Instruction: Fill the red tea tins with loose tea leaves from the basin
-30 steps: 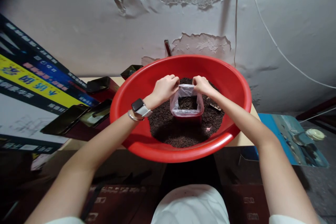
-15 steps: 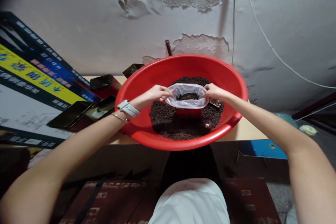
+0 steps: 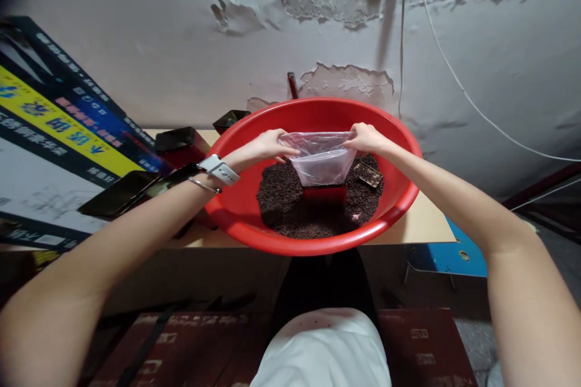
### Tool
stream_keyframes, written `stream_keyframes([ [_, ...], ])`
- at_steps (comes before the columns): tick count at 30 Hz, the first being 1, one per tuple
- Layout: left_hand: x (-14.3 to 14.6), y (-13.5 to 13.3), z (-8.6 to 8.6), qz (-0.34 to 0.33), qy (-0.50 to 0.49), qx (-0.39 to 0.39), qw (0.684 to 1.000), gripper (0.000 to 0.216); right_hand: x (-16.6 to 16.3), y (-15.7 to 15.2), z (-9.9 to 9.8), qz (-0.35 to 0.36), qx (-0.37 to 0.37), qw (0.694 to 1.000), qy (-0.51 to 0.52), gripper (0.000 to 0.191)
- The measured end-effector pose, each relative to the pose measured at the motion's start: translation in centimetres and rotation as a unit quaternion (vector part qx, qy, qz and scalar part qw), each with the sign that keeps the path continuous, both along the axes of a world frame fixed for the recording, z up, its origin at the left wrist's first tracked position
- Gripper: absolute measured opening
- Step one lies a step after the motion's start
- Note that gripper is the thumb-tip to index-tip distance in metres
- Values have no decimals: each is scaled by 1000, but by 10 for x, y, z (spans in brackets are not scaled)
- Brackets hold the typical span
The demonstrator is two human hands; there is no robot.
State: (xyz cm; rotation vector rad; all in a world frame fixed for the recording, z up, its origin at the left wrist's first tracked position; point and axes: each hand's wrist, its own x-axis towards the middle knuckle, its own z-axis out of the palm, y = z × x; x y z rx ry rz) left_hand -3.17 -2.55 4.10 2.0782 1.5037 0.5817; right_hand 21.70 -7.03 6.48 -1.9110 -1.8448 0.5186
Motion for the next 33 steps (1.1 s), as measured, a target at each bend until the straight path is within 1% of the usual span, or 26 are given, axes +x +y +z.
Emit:
stream_keyframes([
  [2, -5, 0, 11, 19, 38, 64, 997, 27, 2, 3, 8, -8, 31, 999, 9, 11],
  [4, -14, 0, 32, 53, 51, 179, 981, 27, 9, 5, 27, -14, 94, 995, 33, 11],
  [5, -19, -1, 42, 56, 44, 230, 971, 27, 13, 5, 36, -6, 125, 991, 44, 11],
  [6, -24, -3, 50, 45, 37, 268, 962, 27, 17, 5, 43, 13, 147, 988, 52, 12],
  [7, -26, -5, 54, 17, 34, 293, 955, 26, 18, 3, 47, 43, 159, 985, 52, 14],
  [8, -26, -7, 53, -27, 39, 307, 950, 26, 16, 0, 46, 82, 161, 983, 41, 18],
  [9, -23, -10, 46, -82, 56, 312, 945, 28, 11, -2, 41, 122, 155, 980, 17, 23],
  [11, -12, -14, 24, -186, 119, 306, 926, 32, -6, -6, 19, 182, 139, 971, -73, 35],
  [12, -5, -14, 12, -223, 161, 298, 914, 32, -16, -7, 7, 196, 134, 962, -133, 39],
  [13, 2, -14, 2, -244, 204, 292, 902, 27, -25, -7, -4, 203, 132, 951, -194, 38],
  [14, 7, -13, -5, -249, 242, 288, 892, 20, -33, -6, -11, 205, 133, 938, -244, 33],
  [15, 10, -11, -5, -243, 268, 289, 886, 14, -37, -5, -14, 204, 137, 929, -277, 24],
  [16, 10, -8, 0, -226, 278, 297, 885, 13, -37, -3, -11, 201, 149, 925, -287, 18],
  [18, 0, -4, 24, -167, 257, 332, 892, 18, -24, 2, 6, 175, 193, 932, -251, 16],
  [20, -19, -1, 53, -84, 205, 375, 900, 22, 1, 7, 29, 128, 240, 944, -188, 20],
  [21, -31, 1, 63, -50, 179, 376, 908, 26, 17, 8, 38, 107, 248, 949, -164, 22],
  [22, -42, 3, 69, -31, 161, 354, 921, 31, 32, 9, 43, 91, 239, 955, -148, 26],
  [23, -52, 5, 69, -23, 155, 314, 936, 36, 46, 10, 43, 81, 211, 964, -139, 31],
  [24, -60, 7, 63, -25, 159, 259, 952, 43, 57, 10, 39, 77, 166, 975, -130, 40],
  [25, -66, 9, 51, -35, 173, 195, 965, 53, 65, 9, 30, 79, 111, 984, -118, 51],
  [27, -67, 11, 17, -65, 202, 69, 975, 80, 68, 7, 3, 104, 6, 992, -65, 70],
  [28, -62, 11, -2, -91, 196, 18, 976, 93, 62, 6, -13, 122, -30, 992, -21, 74],
  [29, -53, 9, -20, -124, 169, -19, 978, 100, 52, 5, -28, 139, -48, 988, 33, 72],
  [30, -41, 6, -36, -153, 125, -42, 979, 102, 38, 5, -41, 147, -52, 984, 90, 63],
  [31, -26, 3, -50, -192, 69, -53, 978, 97, 22, 6, -51, 141, -49, 978, 143, 50],
  [33, 10, -4, -71, -266, -53, -45, 961, 80, -13, 10, -63, 87, -30, 972, 217, 22],
])
